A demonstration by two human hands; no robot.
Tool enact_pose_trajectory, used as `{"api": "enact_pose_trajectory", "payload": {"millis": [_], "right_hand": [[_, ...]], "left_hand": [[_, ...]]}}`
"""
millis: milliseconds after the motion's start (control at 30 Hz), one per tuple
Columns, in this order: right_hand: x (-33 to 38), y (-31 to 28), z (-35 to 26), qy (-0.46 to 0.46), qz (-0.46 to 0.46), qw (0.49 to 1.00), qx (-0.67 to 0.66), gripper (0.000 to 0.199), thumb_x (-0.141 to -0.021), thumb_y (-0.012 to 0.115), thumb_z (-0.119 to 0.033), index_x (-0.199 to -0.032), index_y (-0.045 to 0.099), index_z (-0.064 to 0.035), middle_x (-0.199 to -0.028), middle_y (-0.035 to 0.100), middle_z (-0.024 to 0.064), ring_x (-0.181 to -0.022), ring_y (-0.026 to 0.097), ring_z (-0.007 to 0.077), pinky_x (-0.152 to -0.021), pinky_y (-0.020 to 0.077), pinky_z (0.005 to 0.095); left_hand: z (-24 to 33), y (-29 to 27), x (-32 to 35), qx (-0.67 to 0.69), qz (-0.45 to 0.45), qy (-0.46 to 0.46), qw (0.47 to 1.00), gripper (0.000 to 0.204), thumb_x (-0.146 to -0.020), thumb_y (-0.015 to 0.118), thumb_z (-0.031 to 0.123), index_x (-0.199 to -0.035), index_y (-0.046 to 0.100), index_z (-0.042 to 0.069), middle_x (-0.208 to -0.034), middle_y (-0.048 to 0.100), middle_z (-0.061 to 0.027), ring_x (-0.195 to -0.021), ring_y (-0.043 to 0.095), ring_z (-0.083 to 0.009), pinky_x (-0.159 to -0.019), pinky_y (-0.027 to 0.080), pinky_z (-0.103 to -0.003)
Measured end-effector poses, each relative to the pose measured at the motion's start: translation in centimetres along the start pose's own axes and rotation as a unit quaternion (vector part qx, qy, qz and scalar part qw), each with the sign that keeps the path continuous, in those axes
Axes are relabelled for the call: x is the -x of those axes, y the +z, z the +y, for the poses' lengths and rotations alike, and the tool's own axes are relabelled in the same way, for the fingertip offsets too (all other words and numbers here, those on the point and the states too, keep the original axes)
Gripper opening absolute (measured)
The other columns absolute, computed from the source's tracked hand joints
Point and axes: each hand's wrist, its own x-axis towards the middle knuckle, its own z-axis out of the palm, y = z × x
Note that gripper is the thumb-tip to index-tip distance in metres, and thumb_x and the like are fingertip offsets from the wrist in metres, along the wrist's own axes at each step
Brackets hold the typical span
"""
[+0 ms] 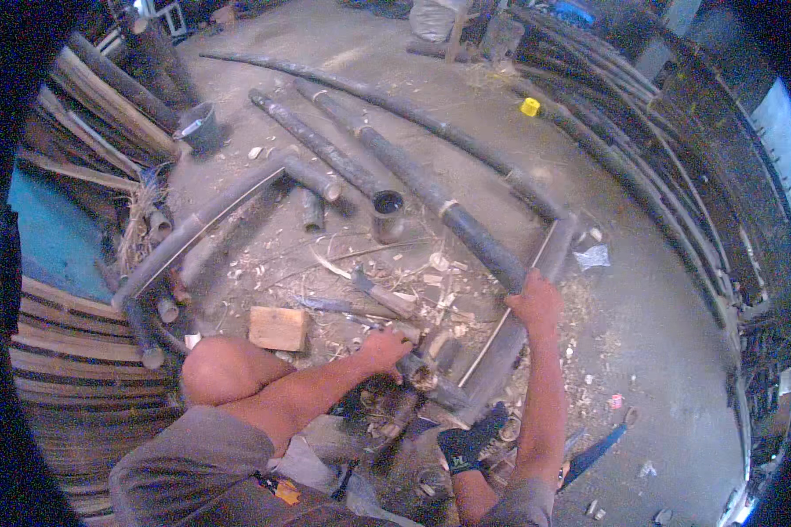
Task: The person sits on the floor and assembles bamboo pieces into a frame. They use a mallet to tap joints together, measure with a tape measure, and fit smaller bamboo sections into the structure.
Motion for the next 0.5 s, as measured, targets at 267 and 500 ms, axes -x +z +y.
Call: {"api": "enact_pose_trajectory", "payload": {"millis": [267,500], "right_hand": [[17.5,-15.6,-6.9,-0.066,0.008,0.996,0.068,0.067,-0.077,0.081,-0.05,-0.116,0.06,-0.0003,-0.101,0.071,0.0194,-0.09,0.072,0.0384,-0.075,0.058,0.0497],[31.3,-12.8,-12.8,-0.034,-0.024,0.999,-0.002,0.063,-0.074,0.084,-0.047,-0.11,0.058,-0.0022,-0.097,0.068,0.0189,-0.088,0.069,0.0388,-0.074,0.0555,0.0508]], "left_hand": [[-1.6,1.8,-2.1,0.247,0.116,-0.032,0.962,0.082,-0.071,0.08,0.064,-0.135,0.062,0.017,-0.132,0.062,-0.015,-0.125,0.056,-0.0385,-0.101,0.049,-0.052],[-8.1,-5.4,0.9,0.947,0.274,0.059,0.154,0.079,-0.087,0.066,0.071,-0.125,0.057,0.003,-0.103,0.066,-0.0128,-0.092,0.067,-0.0259,-0.082,0.058,-0.043]]}}
